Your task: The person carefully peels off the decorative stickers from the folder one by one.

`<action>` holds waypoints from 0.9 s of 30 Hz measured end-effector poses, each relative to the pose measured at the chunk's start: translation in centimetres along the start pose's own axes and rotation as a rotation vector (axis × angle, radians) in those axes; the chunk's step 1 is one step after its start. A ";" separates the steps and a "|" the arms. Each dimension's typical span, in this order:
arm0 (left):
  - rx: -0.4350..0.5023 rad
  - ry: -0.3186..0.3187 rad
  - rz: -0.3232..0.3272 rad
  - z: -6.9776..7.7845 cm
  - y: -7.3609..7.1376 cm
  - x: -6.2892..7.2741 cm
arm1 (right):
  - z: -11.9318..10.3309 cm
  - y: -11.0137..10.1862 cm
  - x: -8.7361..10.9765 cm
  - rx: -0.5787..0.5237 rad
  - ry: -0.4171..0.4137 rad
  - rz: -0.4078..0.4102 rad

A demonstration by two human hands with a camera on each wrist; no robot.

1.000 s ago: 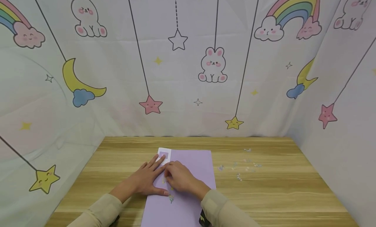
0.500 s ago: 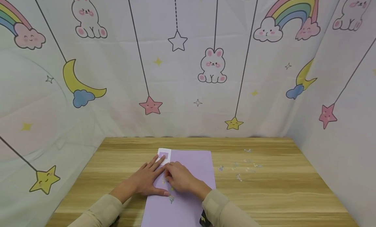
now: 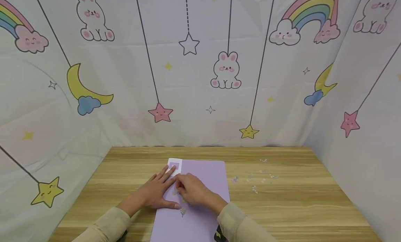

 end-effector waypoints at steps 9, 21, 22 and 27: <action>0.002 0.001 -0.004 0.1 -0.1 0.1 | 0.2 -0.6 0.3 -0.043 0.059 0.027; 0.001 -0.002 -0.008 0.0 0.1 0.0 | 0.3 -1.0 0.8 -0.052 0.037 0.066; -0.001 -0.003 -0.009 -0.1 0.1 0.0 | 0.3 -1.1 0.9 -0.052 0.037 0.069; -0.009 -0.004 -0.014 -0.1 0.1 -0.1 | 0.5 -1.7 1.2 -0.077 0.048 0.085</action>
Point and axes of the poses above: each hand's wrist, its own x-axis away from the middle knuckle, its own y-axis out of the palm, z = x × y, the point moved 2 cm from there along -x, towards the middle knuckle, and after that the axes turned 9 degrees about -y, right-handed, at the moved point
